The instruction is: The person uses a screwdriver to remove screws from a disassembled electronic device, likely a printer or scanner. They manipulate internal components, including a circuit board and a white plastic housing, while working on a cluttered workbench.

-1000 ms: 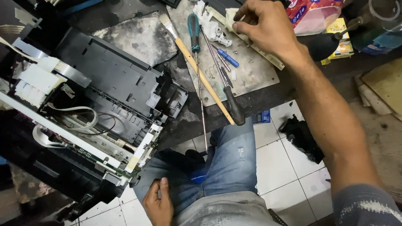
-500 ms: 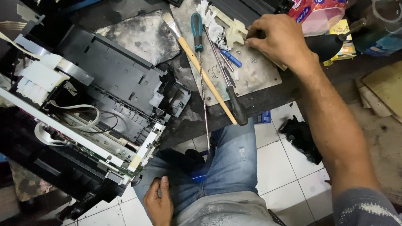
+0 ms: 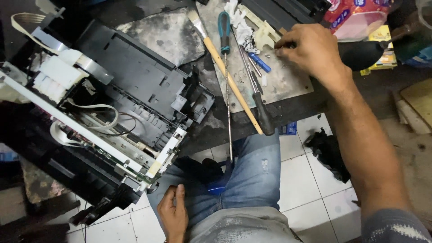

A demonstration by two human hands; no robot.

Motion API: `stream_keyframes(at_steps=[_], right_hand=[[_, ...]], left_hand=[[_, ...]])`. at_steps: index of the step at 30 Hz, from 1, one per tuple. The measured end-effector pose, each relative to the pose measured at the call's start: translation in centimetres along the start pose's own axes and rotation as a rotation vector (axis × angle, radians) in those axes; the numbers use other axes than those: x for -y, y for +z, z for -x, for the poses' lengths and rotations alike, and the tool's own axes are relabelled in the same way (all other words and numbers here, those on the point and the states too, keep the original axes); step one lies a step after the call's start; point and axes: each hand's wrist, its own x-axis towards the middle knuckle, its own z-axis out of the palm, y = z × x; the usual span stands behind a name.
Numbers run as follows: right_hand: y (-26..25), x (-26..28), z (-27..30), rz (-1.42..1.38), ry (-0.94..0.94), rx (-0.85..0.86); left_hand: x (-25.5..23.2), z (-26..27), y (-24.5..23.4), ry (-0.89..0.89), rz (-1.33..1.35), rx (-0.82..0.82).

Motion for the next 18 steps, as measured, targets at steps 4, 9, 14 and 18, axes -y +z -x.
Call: stream_keyframes(at_steps=[4, 9, 14, 18], right_hand=[[0.4, 0.4, 0.2, 0.022, 0.031, 0.017], [-0.9, 3.6, 0.9, -0.037, 0.008, 0.045], [-1.2, 5.6, 0.9, -0.015, 0.151, 0.208], [-0.3, 5.0, 1.2, 0.006, 0.192, 0.153]], left_hand=[[0.8, 0.0, 0.1, 0.025, 0.021, -0.011], [0.3, -0.1, -0.2, 0.009, -0.009, -0.004], [-0.5, -0.4, -0.2, 0.011, 0.019, -0.002], [-0.4, -0.4, -0.4, 0.072, 0.021, -0.015]])
